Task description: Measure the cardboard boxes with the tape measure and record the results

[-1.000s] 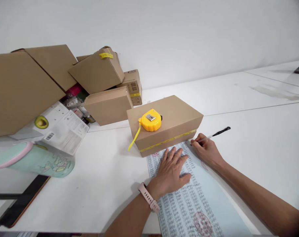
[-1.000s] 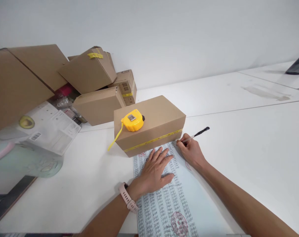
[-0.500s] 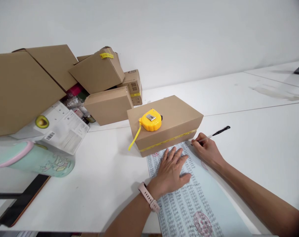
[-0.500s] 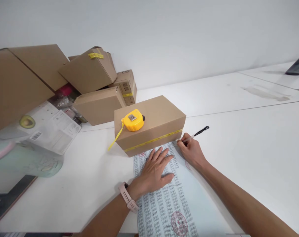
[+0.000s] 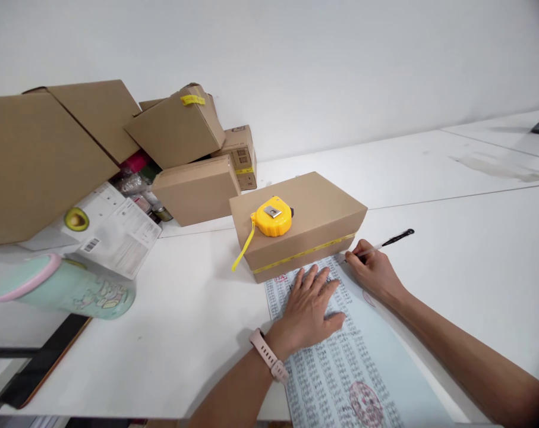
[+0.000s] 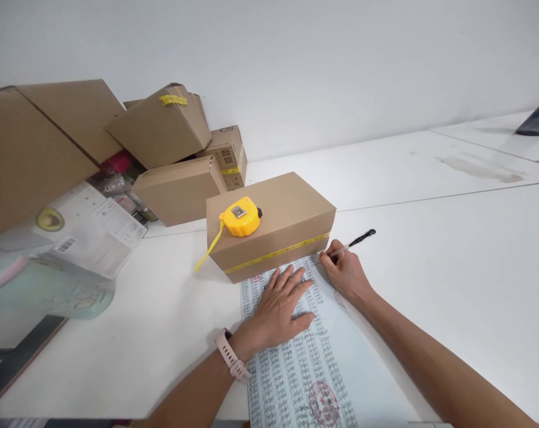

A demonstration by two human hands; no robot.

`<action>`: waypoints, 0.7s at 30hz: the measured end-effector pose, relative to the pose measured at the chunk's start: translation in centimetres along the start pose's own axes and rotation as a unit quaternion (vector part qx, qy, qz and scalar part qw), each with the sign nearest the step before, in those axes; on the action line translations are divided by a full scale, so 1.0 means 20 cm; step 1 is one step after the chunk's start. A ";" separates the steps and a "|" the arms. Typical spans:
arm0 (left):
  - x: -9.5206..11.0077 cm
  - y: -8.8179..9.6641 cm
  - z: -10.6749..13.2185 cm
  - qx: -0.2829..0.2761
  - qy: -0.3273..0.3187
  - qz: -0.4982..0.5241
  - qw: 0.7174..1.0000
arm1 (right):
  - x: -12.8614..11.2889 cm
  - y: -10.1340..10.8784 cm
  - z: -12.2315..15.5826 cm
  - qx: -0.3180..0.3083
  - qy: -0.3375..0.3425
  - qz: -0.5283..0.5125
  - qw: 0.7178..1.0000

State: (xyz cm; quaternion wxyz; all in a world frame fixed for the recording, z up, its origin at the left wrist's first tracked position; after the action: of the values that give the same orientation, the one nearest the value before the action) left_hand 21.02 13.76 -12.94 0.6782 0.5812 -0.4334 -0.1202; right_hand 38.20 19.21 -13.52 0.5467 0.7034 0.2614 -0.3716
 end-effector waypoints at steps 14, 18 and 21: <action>0.01 0.02 0.01 0.048 -0.017 0.009 0.999 | -0.05 0.14 0.08 0.071 0.074 0.049 0.994; 0.07 0.20 0.06 0.218 -0.043 0.025 0.975 | -0.08 0.13 0.22 0.013 0.201 0.151 0.968; 0.10 0.47 0.17 0.400 -0.014 -0.011 0.917 | -0.05 0.09 0.30 0.001 0.234 0.182 0.955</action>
State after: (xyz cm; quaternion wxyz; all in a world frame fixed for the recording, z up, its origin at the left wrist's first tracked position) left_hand 16.56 12.87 -3.92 0.3821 0.8069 -0.4481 0.0476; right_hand 37.49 13.09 -12.41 0.5277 0.8071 0.2487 -0.0909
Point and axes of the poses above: each hand's wrist, its own z-axis away from the middle knuckle, its own y-axis out of the back of the hand, x = y × z, the point moved 8 cm from there along -z, towards the middle knuckle
